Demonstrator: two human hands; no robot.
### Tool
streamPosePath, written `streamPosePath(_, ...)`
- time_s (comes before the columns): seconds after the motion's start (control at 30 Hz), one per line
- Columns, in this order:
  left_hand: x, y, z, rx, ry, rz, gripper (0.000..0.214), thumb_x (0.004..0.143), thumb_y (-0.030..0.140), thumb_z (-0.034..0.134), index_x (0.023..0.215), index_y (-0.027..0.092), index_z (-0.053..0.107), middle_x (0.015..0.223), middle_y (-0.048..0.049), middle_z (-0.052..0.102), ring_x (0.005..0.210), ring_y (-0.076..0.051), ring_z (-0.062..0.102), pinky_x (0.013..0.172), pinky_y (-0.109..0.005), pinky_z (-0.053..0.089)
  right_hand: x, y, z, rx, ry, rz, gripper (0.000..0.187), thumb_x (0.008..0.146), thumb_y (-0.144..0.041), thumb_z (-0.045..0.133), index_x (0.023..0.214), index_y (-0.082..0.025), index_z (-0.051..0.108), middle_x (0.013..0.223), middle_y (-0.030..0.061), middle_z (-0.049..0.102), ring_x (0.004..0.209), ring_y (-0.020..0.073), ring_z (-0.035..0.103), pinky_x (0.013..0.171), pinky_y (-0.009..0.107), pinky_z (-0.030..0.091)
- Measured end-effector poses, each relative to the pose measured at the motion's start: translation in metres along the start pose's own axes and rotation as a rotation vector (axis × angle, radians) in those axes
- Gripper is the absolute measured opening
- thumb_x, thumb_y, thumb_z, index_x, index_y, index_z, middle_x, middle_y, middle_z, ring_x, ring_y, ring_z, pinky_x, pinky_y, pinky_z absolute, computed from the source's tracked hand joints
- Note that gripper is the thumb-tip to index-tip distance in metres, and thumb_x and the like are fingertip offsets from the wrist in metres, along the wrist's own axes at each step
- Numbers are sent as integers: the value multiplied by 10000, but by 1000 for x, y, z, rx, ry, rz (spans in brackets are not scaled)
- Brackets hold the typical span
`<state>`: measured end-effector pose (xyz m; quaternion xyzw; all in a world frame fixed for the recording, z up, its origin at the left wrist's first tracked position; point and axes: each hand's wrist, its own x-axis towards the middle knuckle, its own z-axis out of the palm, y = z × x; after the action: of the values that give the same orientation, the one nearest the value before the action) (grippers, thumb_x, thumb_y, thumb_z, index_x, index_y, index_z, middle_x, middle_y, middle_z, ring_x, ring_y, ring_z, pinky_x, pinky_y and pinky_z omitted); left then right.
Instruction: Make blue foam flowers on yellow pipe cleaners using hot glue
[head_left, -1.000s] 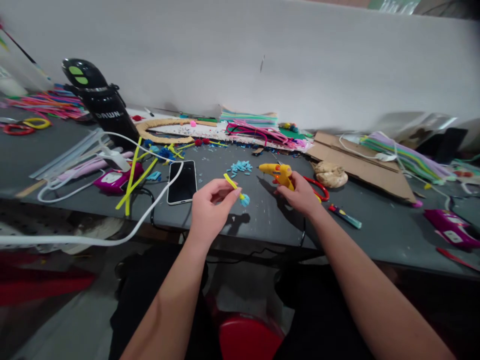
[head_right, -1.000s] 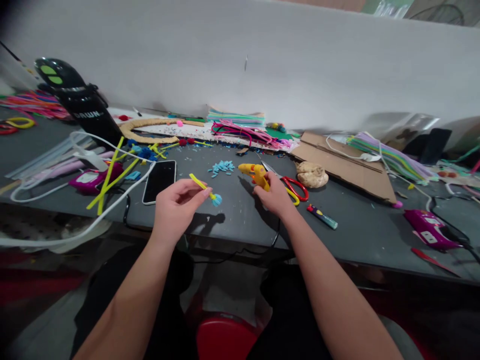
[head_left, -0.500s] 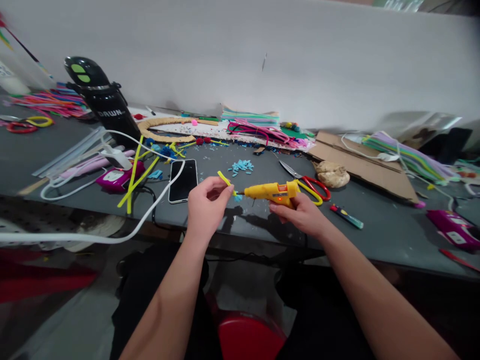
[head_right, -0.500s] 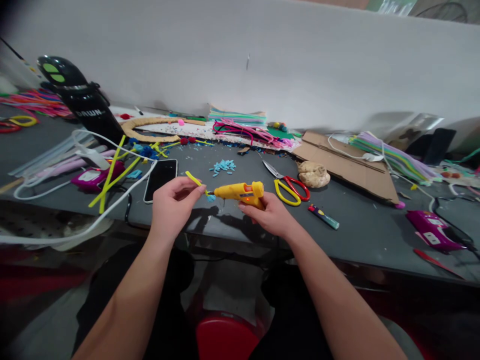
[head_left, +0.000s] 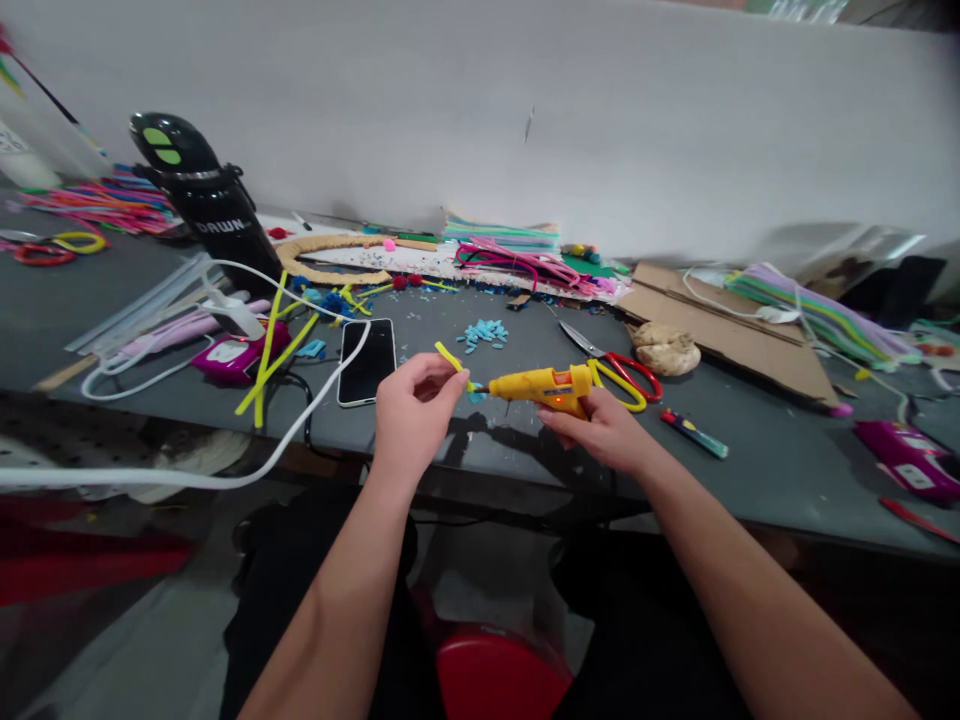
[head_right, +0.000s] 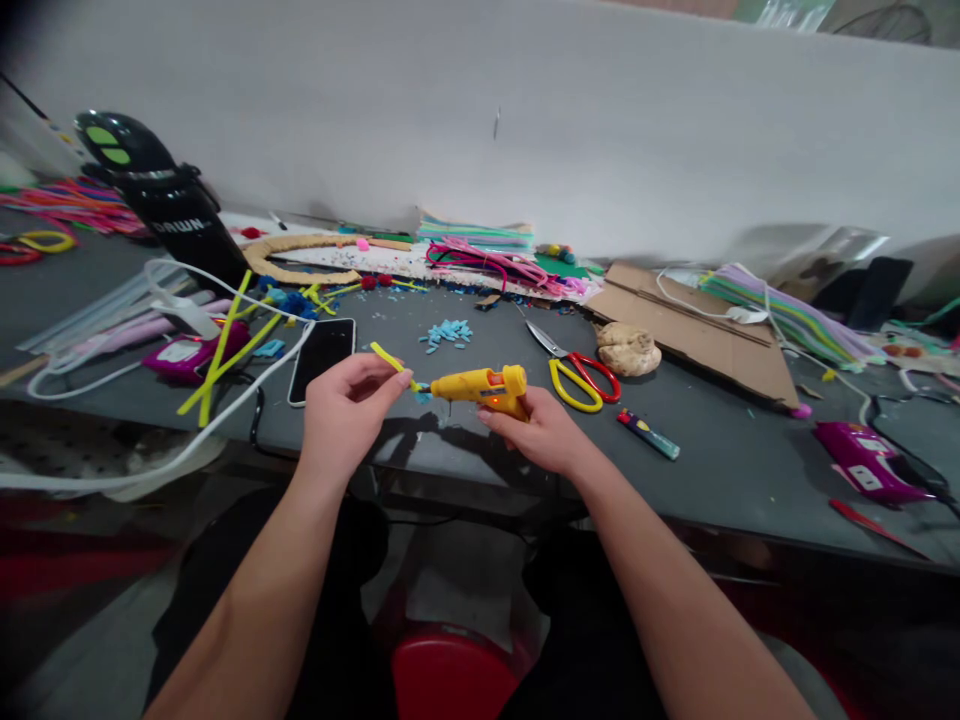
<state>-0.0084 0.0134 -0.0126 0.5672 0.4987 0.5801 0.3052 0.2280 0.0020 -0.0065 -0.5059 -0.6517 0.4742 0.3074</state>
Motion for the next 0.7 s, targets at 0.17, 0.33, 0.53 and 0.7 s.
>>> streamPosePath(0.17, 0, 0, 0, 9, -4, 0, 117, 773, 263, 738, 833, 165, 709, 780, -31, 730, 724, -165, 702, 693, -266, 576, -1, 1, -1, -15, -1, 13, 328, 823, -486, 670, 869, -164, 626, 639, -16, 522, 535, 124, 496, 518, 265, 391)
streamPosePath(0.33, 0, 1, 0, 20, -5, -2, 111, 777, 265, 727, 830, 169, 705, 778, -29, 730, 724, -165, 701, 691, -263, 577, -2, 0, 0, -22, -6, 23, 339, 827, -497, 664, 866, -162, 621, 625, -19, 522, 532, 122, 496, 514, 260, 386)
streamPosePath(0.53, 0, 0, 0, 15, -10, 7, 114, 782, 269, 727, 838, 171, 711, 789, -37, 732, 726, -168, 703, 696, -270, 581, -1, 2, -1, -32, -9, 15, 337, 836, -515, 653, 843, -180, 619, 594, -18, 518, 523, 131, 488, 503, 265, 381)
streamPosePath(0.7, 0, 1, 0, 18, -6, 3, 118, 777, 268, 729, 833, 166, 712, 782, -42, 732, 724, -172, 704, 690, -270, 583, -1, 3, 0, -36, -12, 17, 343, 837, -522, 655, 831, -181, 623, 581, -20, 526, 516, 128, 487, 497, 259, 387)
